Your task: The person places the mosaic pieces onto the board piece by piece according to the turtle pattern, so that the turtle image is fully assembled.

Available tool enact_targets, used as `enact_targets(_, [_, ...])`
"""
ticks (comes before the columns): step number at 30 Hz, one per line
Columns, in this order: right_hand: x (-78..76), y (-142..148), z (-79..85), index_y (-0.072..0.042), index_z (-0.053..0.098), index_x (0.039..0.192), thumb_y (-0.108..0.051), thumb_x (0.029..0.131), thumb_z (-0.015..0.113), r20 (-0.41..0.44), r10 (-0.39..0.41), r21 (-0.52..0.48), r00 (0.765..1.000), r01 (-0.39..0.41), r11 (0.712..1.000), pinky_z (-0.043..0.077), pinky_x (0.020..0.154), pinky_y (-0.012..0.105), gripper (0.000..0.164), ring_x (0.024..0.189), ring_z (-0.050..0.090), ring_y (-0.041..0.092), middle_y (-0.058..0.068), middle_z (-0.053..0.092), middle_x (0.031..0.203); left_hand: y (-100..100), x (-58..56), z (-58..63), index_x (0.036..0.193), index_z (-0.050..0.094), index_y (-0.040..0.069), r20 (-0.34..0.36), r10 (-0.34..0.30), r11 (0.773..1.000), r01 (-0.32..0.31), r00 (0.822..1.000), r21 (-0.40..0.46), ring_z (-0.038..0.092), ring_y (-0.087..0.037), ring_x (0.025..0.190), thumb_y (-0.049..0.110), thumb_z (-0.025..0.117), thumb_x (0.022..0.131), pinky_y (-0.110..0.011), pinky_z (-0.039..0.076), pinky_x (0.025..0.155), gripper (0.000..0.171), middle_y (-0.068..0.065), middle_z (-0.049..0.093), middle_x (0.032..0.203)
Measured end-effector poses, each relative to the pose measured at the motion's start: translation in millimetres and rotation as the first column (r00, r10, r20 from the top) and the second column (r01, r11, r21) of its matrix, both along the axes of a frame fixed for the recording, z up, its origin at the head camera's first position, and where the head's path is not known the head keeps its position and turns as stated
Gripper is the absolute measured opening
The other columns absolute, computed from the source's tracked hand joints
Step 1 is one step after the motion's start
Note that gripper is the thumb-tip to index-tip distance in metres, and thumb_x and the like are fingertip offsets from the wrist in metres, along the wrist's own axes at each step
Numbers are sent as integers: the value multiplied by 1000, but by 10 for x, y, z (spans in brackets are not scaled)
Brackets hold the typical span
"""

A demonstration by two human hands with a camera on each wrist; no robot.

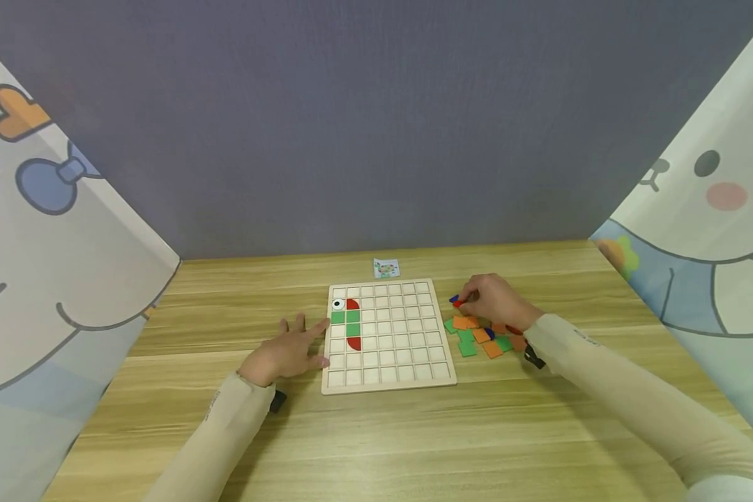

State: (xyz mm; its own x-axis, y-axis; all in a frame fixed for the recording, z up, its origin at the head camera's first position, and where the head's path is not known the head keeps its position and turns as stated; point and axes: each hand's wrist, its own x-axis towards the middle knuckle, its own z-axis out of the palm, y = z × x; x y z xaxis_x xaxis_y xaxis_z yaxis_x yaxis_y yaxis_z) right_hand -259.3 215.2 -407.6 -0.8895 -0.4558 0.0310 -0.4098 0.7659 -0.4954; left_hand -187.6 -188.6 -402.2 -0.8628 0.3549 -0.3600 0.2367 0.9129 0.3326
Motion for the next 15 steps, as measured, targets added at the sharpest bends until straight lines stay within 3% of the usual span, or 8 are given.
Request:
enact_targets(7, [29, -490, 66, -13, 76, 91, -14, 82, 75, -13, 160, -104, 987, -161, 981, 47, 59, 28, 9, 67, 52, 11, -7, 60, 82, -10, 3, -4, 152, 22, 20, 2, 9, 1000, -9, 1000, -10, 6, -63, 128, 42, 63, 89, -75, 35, 76, 78, -36, 5, 148])
enact_targets(11, [22, -841, 68, -12, 77, 89, -10, 81, 76, -44, 262, -102, 964, -266, 959, 46, 62, 27, 9, 69, 52, 10, -7, 61, 81, -4, -2, -5, 152, 21, 21, -1, 4, 1000, -4, 1000, -22, 6, -62, 128, 43, 62, 89, -73, 38, 75, 78, -35, 6, 149])
enact_targets(15, [-8, -1142, 63, -13, 77, 90, -9, 82, 75, -18, 299, -79, 954, -300, 951, 44, 63, 28, 9, 70, 49, 11, -7, 60, 82, 15, -4, 9, 152, 22, 22, -8, 0, 1000, 0, 1000, -27, 7, -62, 128, 43, 62, 89, -74, 36, 76, 78, -35, 7, 149])
